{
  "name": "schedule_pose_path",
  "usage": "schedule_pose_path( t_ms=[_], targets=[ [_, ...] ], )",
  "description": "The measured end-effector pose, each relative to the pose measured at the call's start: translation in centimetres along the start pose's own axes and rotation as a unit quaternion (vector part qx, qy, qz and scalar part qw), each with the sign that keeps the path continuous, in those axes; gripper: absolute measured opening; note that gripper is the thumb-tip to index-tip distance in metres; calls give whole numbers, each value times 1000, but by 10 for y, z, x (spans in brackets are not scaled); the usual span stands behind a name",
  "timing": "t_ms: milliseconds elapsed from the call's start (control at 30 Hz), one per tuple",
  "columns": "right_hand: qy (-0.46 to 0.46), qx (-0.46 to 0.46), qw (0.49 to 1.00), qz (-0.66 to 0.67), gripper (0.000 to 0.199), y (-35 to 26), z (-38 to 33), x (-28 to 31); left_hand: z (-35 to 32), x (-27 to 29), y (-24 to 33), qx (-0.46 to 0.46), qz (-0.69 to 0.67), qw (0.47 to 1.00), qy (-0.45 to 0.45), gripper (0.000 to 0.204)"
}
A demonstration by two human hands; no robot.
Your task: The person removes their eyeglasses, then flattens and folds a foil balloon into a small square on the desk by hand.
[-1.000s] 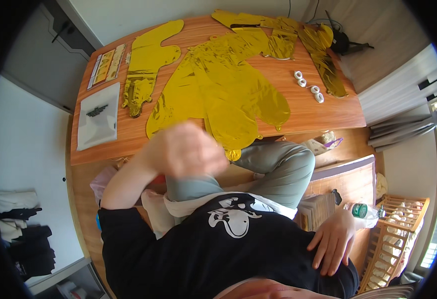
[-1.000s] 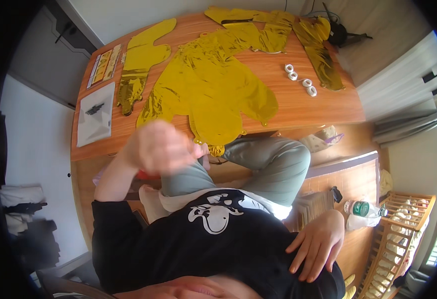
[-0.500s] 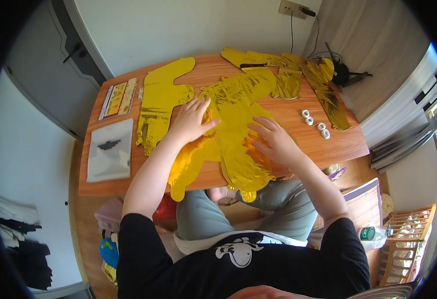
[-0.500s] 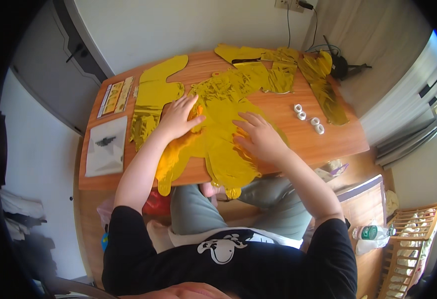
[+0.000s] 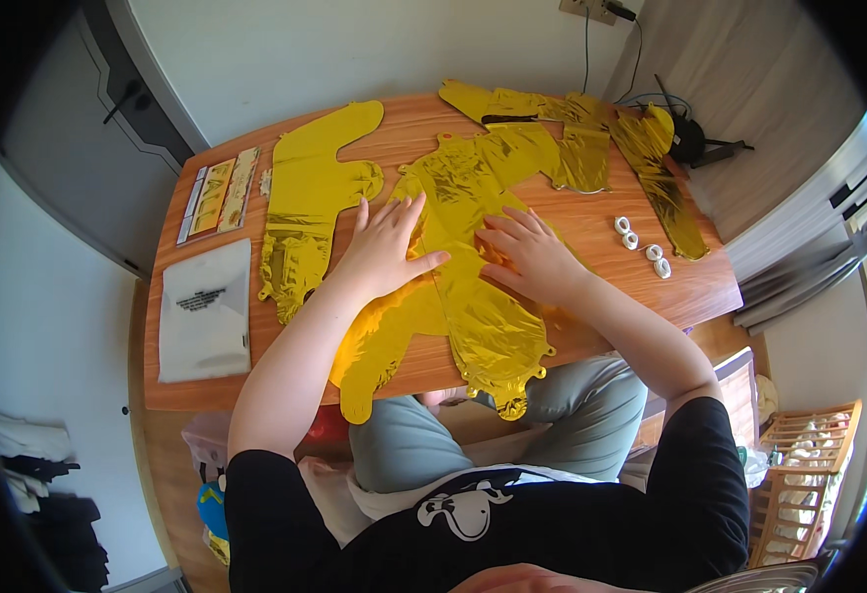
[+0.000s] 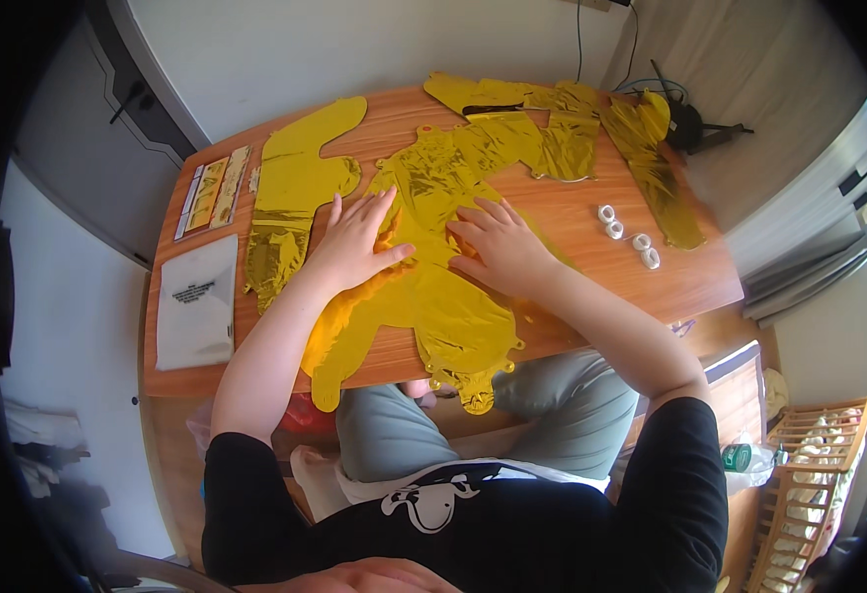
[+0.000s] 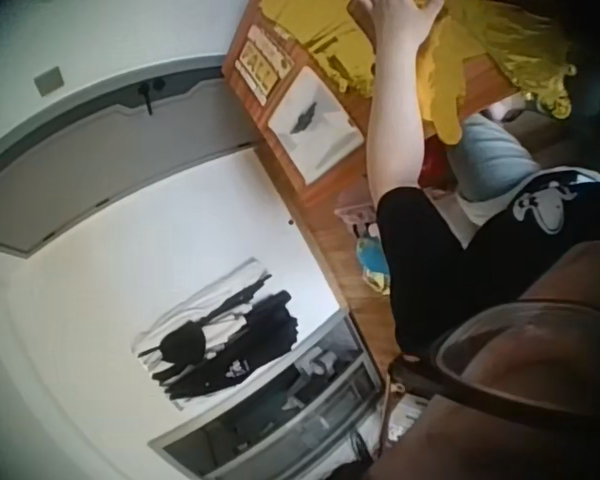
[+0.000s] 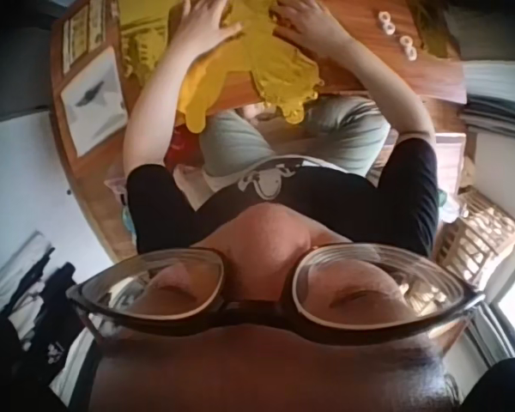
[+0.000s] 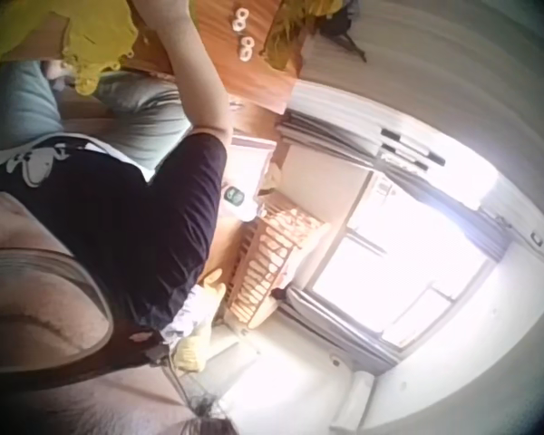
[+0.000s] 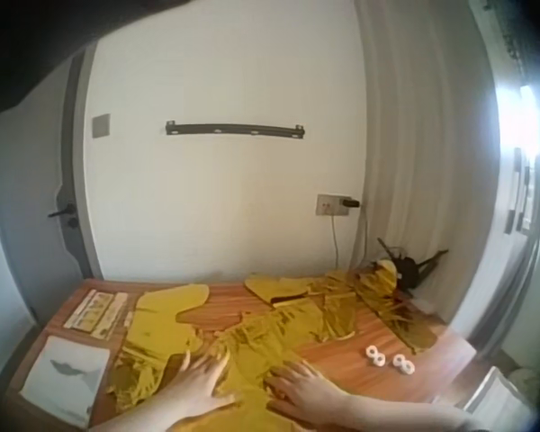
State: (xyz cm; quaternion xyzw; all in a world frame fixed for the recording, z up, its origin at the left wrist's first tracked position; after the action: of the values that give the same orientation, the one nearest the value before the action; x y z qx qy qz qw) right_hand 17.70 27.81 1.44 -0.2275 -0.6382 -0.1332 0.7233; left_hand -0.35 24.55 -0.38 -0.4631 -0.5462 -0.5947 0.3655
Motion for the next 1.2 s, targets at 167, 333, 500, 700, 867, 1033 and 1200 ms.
schedule_pose_path(
  t_ms=[167, 333, 500, 700, 867, 1033, 1200],
  targets=[
    [38, 38, 995, 81, 56, -18, -11, 61, 5, -7, 7, -3, 32, 999, -17, 93],
    [224, 239, 869, 370, 89, -105, -67, 232, 8, -6, 3, -7, 21, 999, -30, 91],
    [256, 260, 864, 347, 91, -137, -80, 261, 10, 2, 3, -38, 11, 999, 13, 88],
    [305, 333, 855, 256, 85, -150, -118, 300, -1, -22, 3, -34, -71, 996, -50, 88],
    [324, 341, 861, 195, 81, -182, -134, 323, -8, -29, -15, -14, -6, 999, -30, 86],
    [289, 310, 877, 225, 76, -169, -135, 330, -67, 122, 41, -198, -272, 864, 375, 68],
    [267, 302, 893, 200, 72, -170, -117, 336, -117, -103, 28, -224, -418, 761, 443, 59]
  ],
)
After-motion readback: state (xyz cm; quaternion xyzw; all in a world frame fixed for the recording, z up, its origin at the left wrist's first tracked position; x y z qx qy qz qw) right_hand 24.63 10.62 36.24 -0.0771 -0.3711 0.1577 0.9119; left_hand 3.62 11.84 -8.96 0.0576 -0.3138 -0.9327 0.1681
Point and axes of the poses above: each hand's wrist, its own z-axis towards the middle knuckle, its own x-axis out of the back of the hand, y = z × x, the point moved 10 cm from there along z, towards the middle knuckle, and after that the axes turned 9 degrees about -y, right-handed, at the moved point
